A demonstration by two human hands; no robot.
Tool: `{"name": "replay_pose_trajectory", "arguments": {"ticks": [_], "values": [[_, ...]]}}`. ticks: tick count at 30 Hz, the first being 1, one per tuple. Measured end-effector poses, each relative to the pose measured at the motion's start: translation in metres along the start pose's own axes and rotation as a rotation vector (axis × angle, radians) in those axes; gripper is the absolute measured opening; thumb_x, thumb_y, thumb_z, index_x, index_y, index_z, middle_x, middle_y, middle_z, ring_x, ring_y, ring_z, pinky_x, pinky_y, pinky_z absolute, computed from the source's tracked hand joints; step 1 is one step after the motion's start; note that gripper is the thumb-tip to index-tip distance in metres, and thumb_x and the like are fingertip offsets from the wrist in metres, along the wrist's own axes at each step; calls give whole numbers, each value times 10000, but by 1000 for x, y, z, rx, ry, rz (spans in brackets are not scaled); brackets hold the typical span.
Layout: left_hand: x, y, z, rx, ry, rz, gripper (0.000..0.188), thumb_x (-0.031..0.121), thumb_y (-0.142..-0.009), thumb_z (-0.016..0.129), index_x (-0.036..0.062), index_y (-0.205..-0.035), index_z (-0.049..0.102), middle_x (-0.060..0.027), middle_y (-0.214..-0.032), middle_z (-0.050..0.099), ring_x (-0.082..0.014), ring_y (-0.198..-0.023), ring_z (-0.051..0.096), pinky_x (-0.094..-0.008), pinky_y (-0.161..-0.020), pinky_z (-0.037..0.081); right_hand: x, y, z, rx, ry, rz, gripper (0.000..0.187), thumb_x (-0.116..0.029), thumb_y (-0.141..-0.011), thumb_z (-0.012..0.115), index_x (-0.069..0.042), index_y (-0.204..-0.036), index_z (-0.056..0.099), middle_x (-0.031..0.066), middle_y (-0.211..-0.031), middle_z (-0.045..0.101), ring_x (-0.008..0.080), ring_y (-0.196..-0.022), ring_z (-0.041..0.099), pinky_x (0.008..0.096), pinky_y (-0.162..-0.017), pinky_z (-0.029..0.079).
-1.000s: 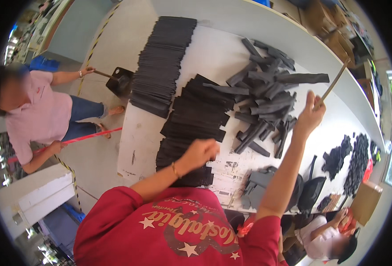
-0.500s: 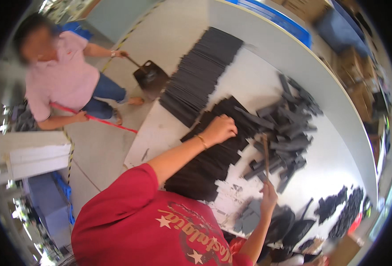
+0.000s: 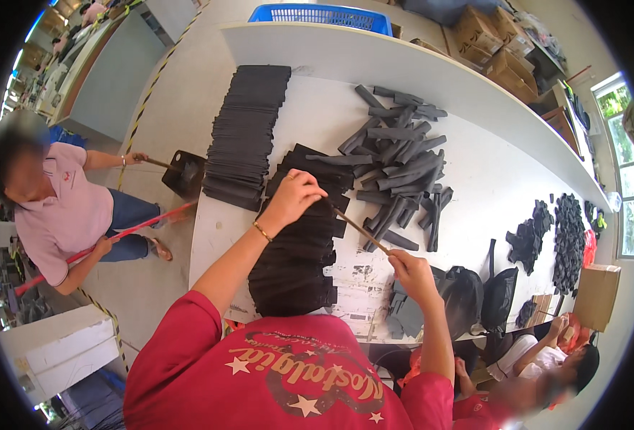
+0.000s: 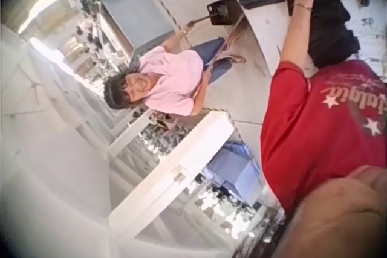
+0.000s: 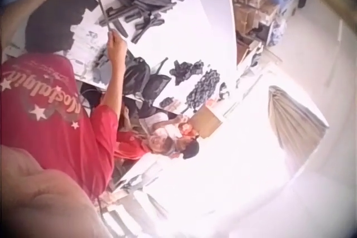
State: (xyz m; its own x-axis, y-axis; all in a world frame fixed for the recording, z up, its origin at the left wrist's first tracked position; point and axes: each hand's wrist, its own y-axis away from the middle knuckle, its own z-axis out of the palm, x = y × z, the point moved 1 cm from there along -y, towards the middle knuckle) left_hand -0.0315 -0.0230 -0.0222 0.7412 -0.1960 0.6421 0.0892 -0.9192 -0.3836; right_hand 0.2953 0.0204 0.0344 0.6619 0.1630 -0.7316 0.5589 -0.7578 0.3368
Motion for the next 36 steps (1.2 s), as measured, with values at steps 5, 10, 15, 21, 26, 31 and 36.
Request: {"name": "replay_pose_trajectory", "arguments": {"ticks": [5, 10, 15, 21, 26, 31, 36], "values": [[95, 4, 27, -67, -23, 273, 67, 194, -722, 679, 129, -708, 674, -10, -1000, 554, -242, -1109, 471, -403, -920, 397, -7, -22, 61, 93, -130, -200, 262, -79, -905, 488, -41, -1158, 546, 97, -604, 560, 169, -537, 560, 316, -519, 434], [74, 33, 6, 725, 938, -550, 379, 180, -824, 701, 5, -1120, 541, -129, -1079, 549, -231, -1061, 548, -394, -873, 492, -11, 1, 114, -58, -558, -41, 256, -18, -892, 471, -20, -1126, 575, -20, -647, 507, 59, -576, 458, 221, -523, 374], [53, 72, 38, 603, 1797, -1079, 274, 292, -841, 702, 54, -953, 628, -69, -765, 636, -185, -654, 619, -332, -614, 529, -36, 6, 182, 307, -243, -127, 269, -10, -907, 474, -3, -1166, 548, 62, -666, 546, 126, -583, 514, 286, -525, 421], [31, 63, 18, 739, 1677, -1129, 243, 255, -820, 730, 42, -883, 632, -55, -719, 623, -148, -600, 592, -282, -560, 498, -33, 34, 190, 174, -176, -190, 110, -93, -942, 486, -3, -948, 549, 177, -614, 546, 302, -534, 567, 387, -509, 430], [8, 50, -2, 661, 1348, -1044, 308, 285, -822, 718, -7, -811, 624, -49, -590, 570, -141, -434, 501, -268, -423, 419, -9, 83, 177, -177, -354, 150, 177, -142, -967, 487, -2, -897, 568, 39, -559, 470, 106, -489, 448, 284, -462, 367], [31, 50, -8, 770, 1480, -931, 450, 400, -887, 613, -22, -1038, 568, -118, -852, 630, -206, -728, 634, -294, -572, 511, -23, 76, 157, -106, -455, 131, 200, -156, -984, 461, -9, -891, 560, -29, -554, 408, 49, -499, 358, 233, -453, 292], [57, 77, 3, 461, 1573, -994, 439, 446, -909, 565, 17, -820, 556, -51, -543, 494, -147, -428, 464, -278, -404, 371, -34, 78, 159, -121, -347, 79, 213, -159, -982, 460, -5, -874, 559, -7, -538, 405, 68, -483, 363, 250, -444, 303]]}}
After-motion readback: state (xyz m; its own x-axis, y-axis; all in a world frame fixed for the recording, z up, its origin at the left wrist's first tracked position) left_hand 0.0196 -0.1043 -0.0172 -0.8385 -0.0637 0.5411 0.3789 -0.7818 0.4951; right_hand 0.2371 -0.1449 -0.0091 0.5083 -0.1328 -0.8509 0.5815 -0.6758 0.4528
